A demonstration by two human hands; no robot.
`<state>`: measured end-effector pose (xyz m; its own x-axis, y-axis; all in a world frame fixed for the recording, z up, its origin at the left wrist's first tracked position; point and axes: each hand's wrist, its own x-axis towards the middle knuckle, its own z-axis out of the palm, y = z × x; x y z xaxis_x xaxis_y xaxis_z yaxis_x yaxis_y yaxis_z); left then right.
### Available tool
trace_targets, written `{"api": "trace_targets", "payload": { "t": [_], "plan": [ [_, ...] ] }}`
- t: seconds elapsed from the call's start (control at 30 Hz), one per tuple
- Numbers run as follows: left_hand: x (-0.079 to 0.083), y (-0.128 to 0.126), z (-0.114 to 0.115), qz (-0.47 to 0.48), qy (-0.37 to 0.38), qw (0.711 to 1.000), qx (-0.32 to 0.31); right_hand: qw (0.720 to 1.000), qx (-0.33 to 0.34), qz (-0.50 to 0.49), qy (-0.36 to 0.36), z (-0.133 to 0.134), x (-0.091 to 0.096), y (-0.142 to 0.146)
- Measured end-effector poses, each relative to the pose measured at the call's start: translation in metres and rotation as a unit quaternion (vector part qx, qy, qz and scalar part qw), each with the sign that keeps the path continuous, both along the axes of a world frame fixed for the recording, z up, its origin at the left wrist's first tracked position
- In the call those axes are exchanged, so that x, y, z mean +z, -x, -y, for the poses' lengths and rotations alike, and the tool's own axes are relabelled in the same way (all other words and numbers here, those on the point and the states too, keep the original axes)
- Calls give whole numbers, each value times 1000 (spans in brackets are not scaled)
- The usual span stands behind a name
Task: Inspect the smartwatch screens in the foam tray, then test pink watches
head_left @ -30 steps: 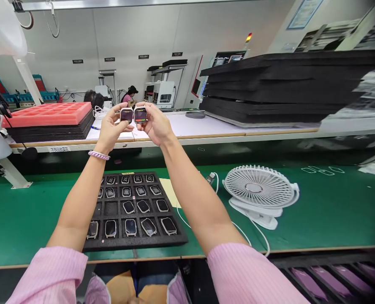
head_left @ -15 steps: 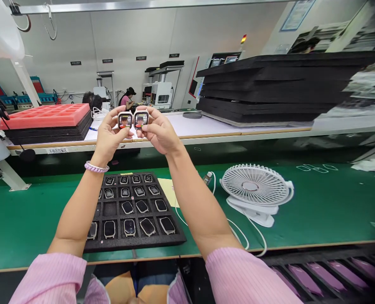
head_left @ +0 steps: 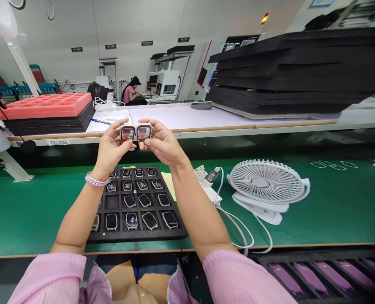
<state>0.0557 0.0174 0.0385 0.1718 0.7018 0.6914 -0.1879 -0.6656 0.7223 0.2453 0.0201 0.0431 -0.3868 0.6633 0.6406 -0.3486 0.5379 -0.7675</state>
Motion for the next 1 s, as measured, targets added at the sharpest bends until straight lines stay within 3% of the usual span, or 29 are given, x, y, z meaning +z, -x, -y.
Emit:
{"api": "trace_targets", "payload": {
  "t": [0.3,0.7,1.0],
  "plan": [
    [-8,1,10,-13,-40,999,32,999,-31,10,2,18,2,1],
    [-30,0,30,-8,2,999,35,997,-7,-30,69,32,-30,5],
    [-32,0,30,-9,11,999,37,996,-13,-36,76,29,-36,5]
  ]
}}
